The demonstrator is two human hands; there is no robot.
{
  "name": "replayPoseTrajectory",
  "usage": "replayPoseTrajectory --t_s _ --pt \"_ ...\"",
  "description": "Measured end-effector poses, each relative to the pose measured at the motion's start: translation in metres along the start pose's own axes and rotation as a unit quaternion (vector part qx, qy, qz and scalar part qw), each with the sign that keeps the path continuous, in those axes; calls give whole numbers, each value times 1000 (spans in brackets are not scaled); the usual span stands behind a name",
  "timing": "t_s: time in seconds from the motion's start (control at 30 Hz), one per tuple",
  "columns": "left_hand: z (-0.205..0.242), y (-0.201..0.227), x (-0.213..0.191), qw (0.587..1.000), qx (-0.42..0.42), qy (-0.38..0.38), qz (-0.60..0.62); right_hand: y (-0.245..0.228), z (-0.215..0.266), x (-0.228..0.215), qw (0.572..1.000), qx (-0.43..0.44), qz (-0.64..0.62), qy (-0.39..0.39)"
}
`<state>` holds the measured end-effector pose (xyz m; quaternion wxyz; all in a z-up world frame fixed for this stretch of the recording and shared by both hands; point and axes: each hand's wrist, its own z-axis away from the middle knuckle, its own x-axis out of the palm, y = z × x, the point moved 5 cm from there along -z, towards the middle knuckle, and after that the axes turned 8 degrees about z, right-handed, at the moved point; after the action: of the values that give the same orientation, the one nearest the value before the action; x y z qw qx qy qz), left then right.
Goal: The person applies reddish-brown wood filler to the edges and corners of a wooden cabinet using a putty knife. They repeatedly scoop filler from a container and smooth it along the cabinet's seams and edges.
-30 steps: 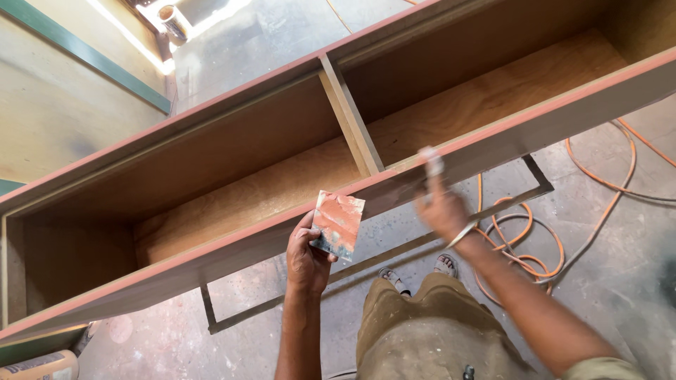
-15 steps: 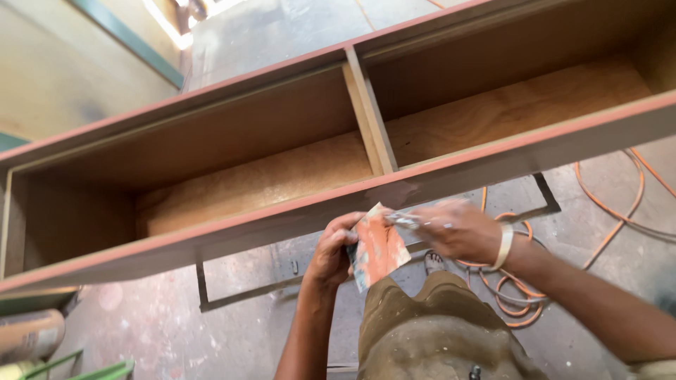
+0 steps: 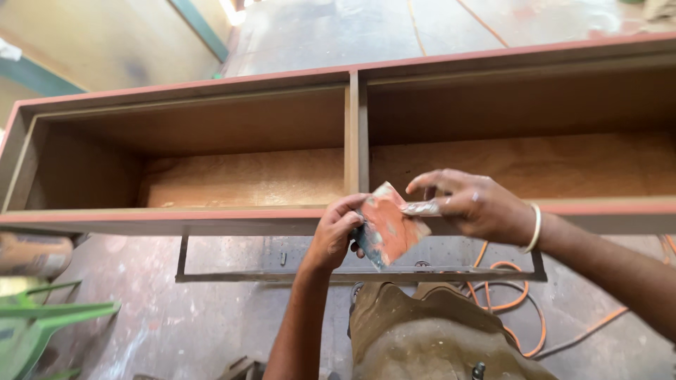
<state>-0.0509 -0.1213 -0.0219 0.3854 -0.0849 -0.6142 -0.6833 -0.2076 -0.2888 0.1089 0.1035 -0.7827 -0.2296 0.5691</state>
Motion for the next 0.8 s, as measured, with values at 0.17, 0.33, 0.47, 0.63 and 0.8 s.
replayPoseTrajectory --t_s 0.17,0.33,0.47,0.63,0.8 --pt "-7 5 23 982 103 115 108 130 -2 4 930 188 -317 0" --pt "0 1 36 960 152 179 150 218 -54 77 840 313 -439 -63" --pt "9 4 44 954 170 203 140 231 -87 133 783 337 -522 -4" --pt "17 4 49 946 182 224 146 236 -100 156 736 346 -579 47" --pt "14 -2 49 940 170 260 145 233 -118 159 633 373 -675 72"
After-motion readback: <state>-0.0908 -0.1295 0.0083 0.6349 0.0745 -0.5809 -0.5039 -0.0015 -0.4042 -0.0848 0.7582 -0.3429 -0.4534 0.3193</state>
